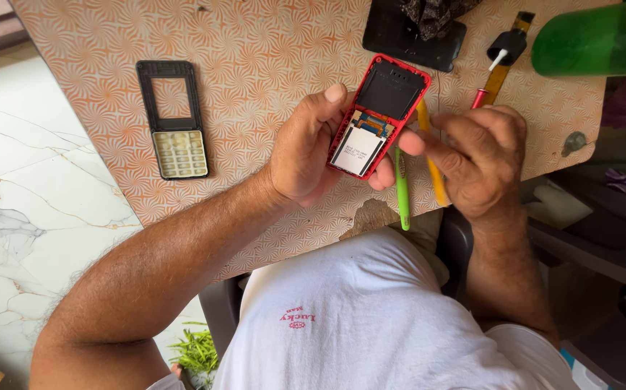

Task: The person cleans the internal components of a mobile phone using a toothbrush and a cleaning solution, then manipulates the circuit board and casing using a utility knife and a screwdriver.

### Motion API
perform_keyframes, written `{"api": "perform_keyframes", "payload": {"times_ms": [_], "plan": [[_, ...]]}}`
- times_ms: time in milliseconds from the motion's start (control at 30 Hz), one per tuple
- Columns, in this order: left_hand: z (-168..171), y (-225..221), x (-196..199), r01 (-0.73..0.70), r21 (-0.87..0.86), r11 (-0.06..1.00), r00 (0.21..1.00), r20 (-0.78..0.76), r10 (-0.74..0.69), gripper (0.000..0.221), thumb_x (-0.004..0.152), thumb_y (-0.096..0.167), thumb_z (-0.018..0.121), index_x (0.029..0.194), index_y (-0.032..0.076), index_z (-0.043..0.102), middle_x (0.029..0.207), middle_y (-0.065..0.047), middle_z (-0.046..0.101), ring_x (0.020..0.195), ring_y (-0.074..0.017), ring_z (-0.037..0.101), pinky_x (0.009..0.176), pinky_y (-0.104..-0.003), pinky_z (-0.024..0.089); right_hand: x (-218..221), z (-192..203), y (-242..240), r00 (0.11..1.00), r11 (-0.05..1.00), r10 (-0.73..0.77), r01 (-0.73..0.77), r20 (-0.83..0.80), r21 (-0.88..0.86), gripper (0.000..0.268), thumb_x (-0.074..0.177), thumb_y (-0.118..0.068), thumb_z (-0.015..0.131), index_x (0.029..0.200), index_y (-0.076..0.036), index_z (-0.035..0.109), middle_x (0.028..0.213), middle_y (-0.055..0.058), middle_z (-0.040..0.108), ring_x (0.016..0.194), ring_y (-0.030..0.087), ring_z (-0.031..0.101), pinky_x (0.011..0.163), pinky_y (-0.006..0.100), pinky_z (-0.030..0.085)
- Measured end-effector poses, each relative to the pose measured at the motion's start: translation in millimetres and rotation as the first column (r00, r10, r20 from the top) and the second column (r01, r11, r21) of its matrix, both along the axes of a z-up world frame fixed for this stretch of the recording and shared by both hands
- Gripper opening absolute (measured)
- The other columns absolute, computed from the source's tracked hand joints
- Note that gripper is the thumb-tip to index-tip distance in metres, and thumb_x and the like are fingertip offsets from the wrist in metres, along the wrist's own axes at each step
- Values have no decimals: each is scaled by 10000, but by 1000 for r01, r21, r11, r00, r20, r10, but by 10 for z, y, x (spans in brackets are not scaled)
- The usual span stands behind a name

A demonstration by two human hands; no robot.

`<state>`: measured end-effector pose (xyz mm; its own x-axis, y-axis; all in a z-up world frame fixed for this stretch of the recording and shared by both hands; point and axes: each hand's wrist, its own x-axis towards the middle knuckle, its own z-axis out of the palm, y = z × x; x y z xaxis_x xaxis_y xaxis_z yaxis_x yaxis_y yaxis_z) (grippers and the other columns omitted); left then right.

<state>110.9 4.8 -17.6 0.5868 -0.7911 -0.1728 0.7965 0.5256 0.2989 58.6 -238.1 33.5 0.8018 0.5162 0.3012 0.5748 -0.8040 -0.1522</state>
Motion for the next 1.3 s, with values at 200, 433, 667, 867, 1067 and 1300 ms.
{"api": "perform_keyframes", "payload": {"times_ms": [200,433,667,867,1067,1300], "plan": [[2,5,8,7,-26,1000,999,34,-6,846,1050,648,311,1514,-30,512,1218,-251,722,823,-259,712,782,-380,585,-136,143,16,976,930,-198,215,-88,299,123,1032,-204,724,1109,-108,725,1181,182,664,1108,342,608,1013,494,516],[17,-27,-12,-17,-119,993,1000,-22,14,756,1082,563,378,1467,-62,556,1209,-230,727,786,-227,683,784,-369,586,-66,85,229,999,996,-23,18,46,91,800,956,-897,444,1243,-248,814,1566,220,365,1507,401,195,1260,644,-41],[82,41,57,64,98,993,987,139,-78,476,857,-45,511,1323,-55,609,938,-147,698,731,-181,675,684,-323,584,112,51,195,1000,998,22,-23,14,53,887,894,-951,387,1281,-272,806,1628,242,295,1547,403,93,1234,651,-103],[63,2,42,60,95,994,990,119,-71,459,816,-68,500,1251,-42,642,945,-121,715,707,-166,672,663,-313,584,177,56,225,997,990,78,-78,4,121,767,935,-843,504,1233,-209,816,1548,268,400,1496,440,223,1246,660,11],[47,32,59,87,67,994,992,89,-93,458,799,-50,510,1236,-51,644,1057,-154,748,724,-190,696,686,-336,607,274,218,373,989,787,-36,115,-141,606,331,958,-153,740,1227,-51,577,1350,227,577,1274,320,601,1086,492,512],[7,11,63,107,34,994,991,73,-109,456,811,-31,552,1256,-72,642,983,-196,750,797,-246,741,788,-367,636,330,233,496,851,507,89,408,-517,759,420,916,18,746,1289,77,560,1114,149,688,942,139,682,873,262,587]]}}
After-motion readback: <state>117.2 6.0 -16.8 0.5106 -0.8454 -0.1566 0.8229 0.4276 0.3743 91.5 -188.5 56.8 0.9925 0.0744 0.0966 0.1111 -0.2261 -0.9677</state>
